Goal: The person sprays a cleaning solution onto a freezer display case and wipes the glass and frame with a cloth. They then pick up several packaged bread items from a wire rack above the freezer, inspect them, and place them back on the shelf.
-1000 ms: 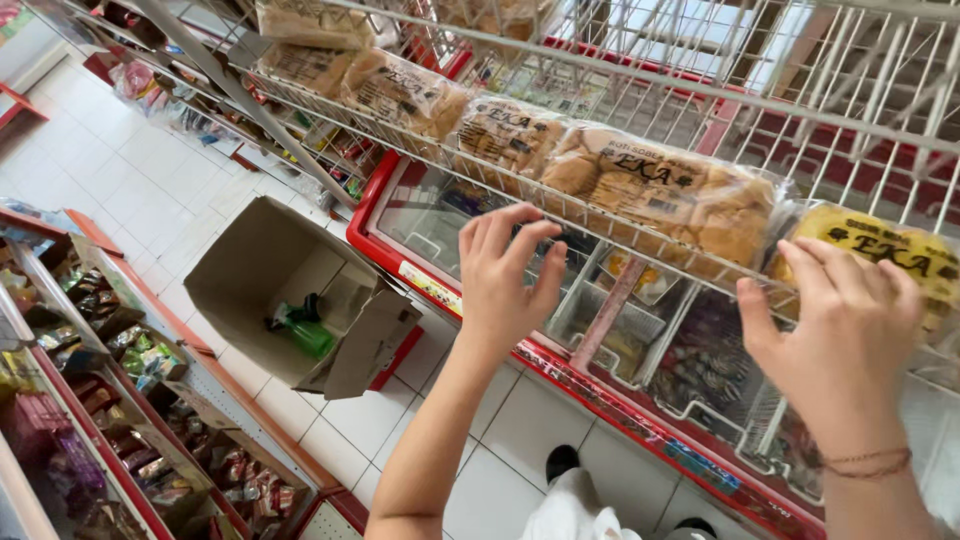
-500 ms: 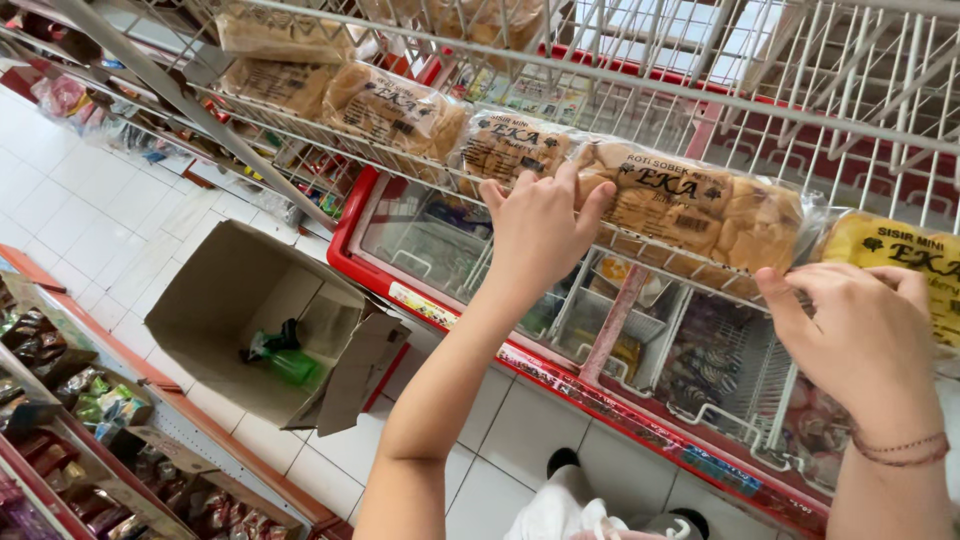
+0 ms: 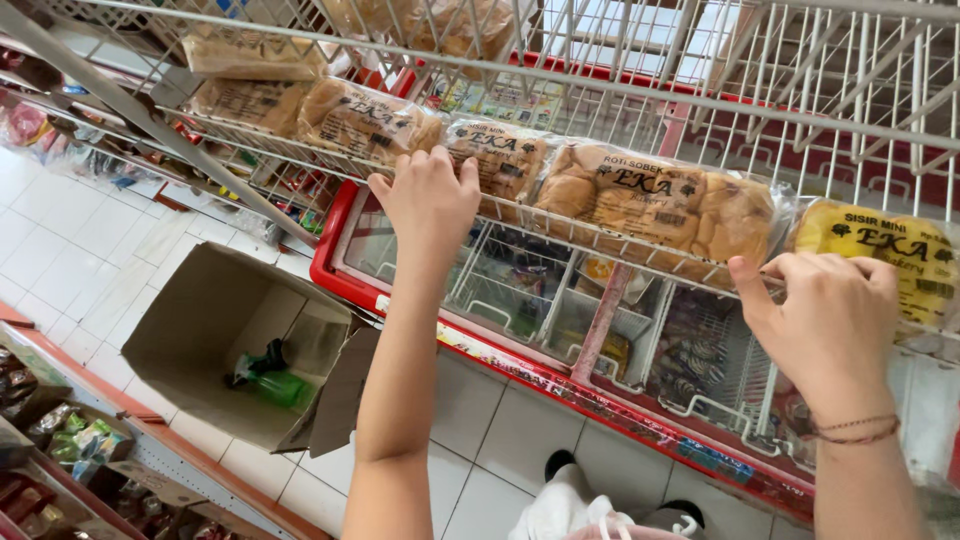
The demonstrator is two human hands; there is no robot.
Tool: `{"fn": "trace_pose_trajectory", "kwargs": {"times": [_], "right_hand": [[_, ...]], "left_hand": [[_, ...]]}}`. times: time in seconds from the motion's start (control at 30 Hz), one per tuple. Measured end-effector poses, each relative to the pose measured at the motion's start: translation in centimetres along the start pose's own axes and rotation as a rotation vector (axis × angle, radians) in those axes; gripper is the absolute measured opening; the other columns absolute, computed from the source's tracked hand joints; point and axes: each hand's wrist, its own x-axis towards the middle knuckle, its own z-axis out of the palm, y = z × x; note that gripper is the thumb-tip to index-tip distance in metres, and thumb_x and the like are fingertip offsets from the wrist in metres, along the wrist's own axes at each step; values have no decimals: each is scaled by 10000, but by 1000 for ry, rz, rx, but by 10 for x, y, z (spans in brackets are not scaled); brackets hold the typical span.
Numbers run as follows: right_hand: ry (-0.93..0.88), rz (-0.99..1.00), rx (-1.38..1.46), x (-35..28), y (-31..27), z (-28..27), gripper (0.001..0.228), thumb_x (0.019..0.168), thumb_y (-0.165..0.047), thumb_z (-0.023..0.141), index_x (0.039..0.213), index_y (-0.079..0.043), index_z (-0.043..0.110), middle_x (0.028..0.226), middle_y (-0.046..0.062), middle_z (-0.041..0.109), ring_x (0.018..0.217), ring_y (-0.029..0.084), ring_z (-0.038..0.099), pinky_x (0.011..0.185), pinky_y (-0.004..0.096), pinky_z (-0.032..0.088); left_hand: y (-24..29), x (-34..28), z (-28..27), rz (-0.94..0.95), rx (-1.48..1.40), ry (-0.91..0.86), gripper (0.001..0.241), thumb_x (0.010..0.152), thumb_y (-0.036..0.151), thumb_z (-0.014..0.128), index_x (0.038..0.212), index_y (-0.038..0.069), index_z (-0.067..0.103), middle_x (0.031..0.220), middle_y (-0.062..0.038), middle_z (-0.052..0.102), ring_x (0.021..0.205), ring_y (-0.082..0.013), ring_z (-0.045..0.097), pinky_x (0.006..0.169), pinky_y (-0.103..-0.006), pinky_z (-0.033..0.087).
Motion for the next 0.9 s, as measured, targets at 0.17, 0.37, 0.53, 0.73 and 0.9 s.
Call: {"fn": "trace_pose_trajectory", "kwargs": {"times": [0.17, 0.37, 0.53, 0.73, 0.9], "right_hand": [[248, -12, 91, -4, 9, 21, 379, 1129, -449, 673, 938, -125, 621, 923, -3, 621, 880, 190, 606, 907, 330, 402], [296, -57, 53, -4, 7, 29, 307, 1090, -413, 712, 950, -152, 630, 956, -23, 637, 922, 166, 617, 940, 342, 400], [353, -131, 177, 0, 1, 19, 254, 1042, -381, 731, 1019, -142, 646, 1045, 1, 659, 955, 182, 599, 936, 341, 393], [385, -259, 517, 2, -27, 11, 191, 1015, -251, 746, 1059, -117, 618, 1152, 20, 650, 1118, 195, 594, 1007, 342, 396], [396, -305, 613, 4, -58, 5, 159, 957, -164, 772, 1040, -95, 654, 1138, 61, 661, 1113, 234, 613, 1033, 373, 402]], "left_hand": [[-1, -5, 21, -85, -47, 22, 340, 956, 373, 552, 949, 82, 728, 1116, -112, 673, 1122, -304, 587, 911, -574, 421], [1, -11, 30, -93, -141, 94, 329, 995, 356, 510, 993, 104, 722, 1153, -70, 654, 1176, -301, 556, 840, -561, 472], [1, -16, 36, -68, -194, 161, 320, 1020, 327, 484, 1006, 104, 712, 1168, -68, 630, 1183, -294, 554, 807, -525, 511], [4, -18, 40, -66, -248, 200, 294, 1016, 295, 477, 998, 98, 693, 1151, -70, 604, 1194, -285, 543, 798, -512, 523], [4, -23, 38, -65, -273, 226, 249, 993, 304, 497, 997, 135, 680, 1160, -59, 591, 1226, -267, 526, 916, -560, 453]]}}
